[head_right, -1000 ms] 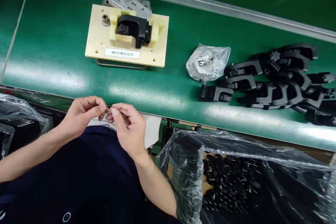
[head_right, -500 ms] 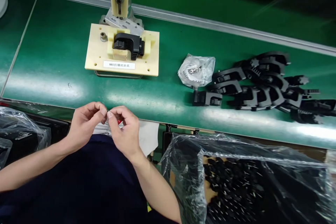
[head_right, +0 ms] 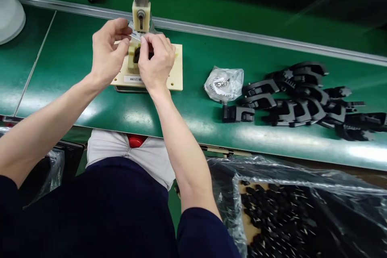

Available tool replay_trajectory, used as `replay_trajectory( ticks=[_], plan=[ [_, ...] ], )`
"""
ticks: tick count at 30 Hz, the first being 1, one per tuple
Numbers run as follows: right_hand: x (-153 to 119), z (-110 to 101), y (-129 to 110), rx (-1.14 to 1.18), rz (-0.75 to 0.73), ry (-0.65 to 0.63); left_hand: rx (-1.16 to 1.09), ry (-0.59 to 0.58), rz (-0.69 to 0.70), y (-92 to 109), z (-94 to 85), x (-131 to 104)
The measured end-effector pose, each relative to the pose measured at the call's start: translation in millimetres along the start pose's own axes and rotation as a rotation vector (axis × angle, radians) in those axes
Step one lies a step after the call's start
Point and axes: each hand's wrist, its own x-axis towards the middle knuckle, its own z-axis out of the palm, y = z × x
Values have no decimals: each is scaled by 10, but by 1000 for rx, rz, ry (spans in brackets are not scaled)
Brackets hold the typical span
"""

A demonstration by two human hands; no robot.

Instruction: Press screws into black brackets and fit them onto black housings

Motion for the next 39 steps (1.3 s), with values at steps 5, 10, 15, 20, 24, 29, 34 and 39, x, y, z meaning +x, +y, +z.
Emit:
replay_trajectory(
  ticks=[5,10,15,20,24,29,34,39],
  plan=[
    [-5,122,7,2,21,22,-49,-139,37,33,56,100],
    [42,137,-35,-3,60,65,-190,-110,107,65,69,164],
    [35,91,-29,42,-5,113,-295,-133,97,33,65,234],
    [47,48,-68,16,-26,141,-286,-160,88,2,43,266],
    [61,54,-114,-37,-16,174,-310,-166,120,-37,35,307],
    [63,98,-123,-96,-39,206,-240,-119,147,-49,67,328],
    [86,121,-127,-99,37,229,-164,-4,188,-47,149,300],
    [111,87,-109,-103,51,214,-115,-24,127,-49,142,303]
  ],
)
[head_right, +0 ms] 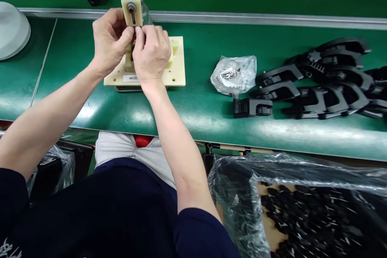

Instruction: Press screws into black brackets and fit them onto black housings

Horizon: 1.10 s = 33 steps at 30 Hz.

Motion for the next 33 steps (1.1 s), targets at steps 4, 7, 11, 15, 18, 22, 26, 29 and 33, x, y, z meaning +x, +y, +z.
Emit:
replay_trajectory(
  ticks=[4,7,11,15,18,22,26,29,33],
  plan=[
    [19,-32,-9,54,21,-61,-61,-95,-23,-8,-68,22],
    [25,-54,-42,88,73,-83,-95,-135,-59,-56,-81,31],
    [27,-76,-63,107,86,-74,-150,-108,-115,-113,-62,29],
    [13,-91,-42,138,56,-64,-174,-130,-165,-106,-72,24],
    [-8,-105,-25,162,29,-88,-180,-143,-171,-93,-88,22],
    [-19,-116,-14,146,9,-137,-170,-158,-168,-102,-91,29],
    [-1,-111,-30,90,2,-128,-181,-178,-163,-120,-90,50],
    [13,-91,-51,37,12,-103,-189,-182,-132,-110,-90,54],
    [12,-43,-54,15,33,-87,-161,-123,-29,-42,-73,22]
  ],
)
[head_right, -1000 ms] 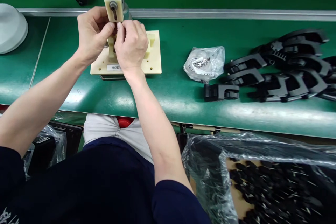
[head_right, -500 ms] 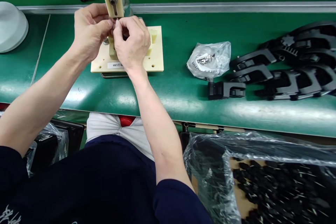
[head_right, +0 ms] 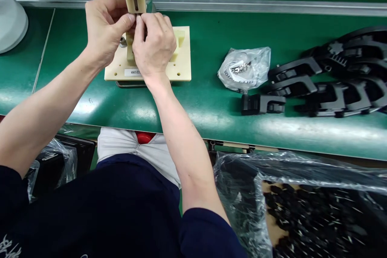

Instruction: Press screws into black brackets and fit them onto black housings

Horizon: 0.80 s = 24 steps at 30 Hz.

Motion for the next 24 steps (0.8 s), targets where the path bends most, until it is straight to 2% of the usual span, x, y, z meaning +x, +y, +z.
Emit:
replay_trajectory(
  ticks=[4,7,11,16,24],
  plan=[
    [-9,32,11,-9,-3,56,83,72,100,56,53,-33],
    [-7,16,4,11,43,38,119,112,111,75,67,-38],
    [31,-63,1,60,72,8,131,65,118,122,23,-22],
    [123,-176,50,61,8,-10,200,0,133,185,-64,19],
    [164,-226,53,-22,-45,-42,295,-9,145,236,-112,86]
  ],
)
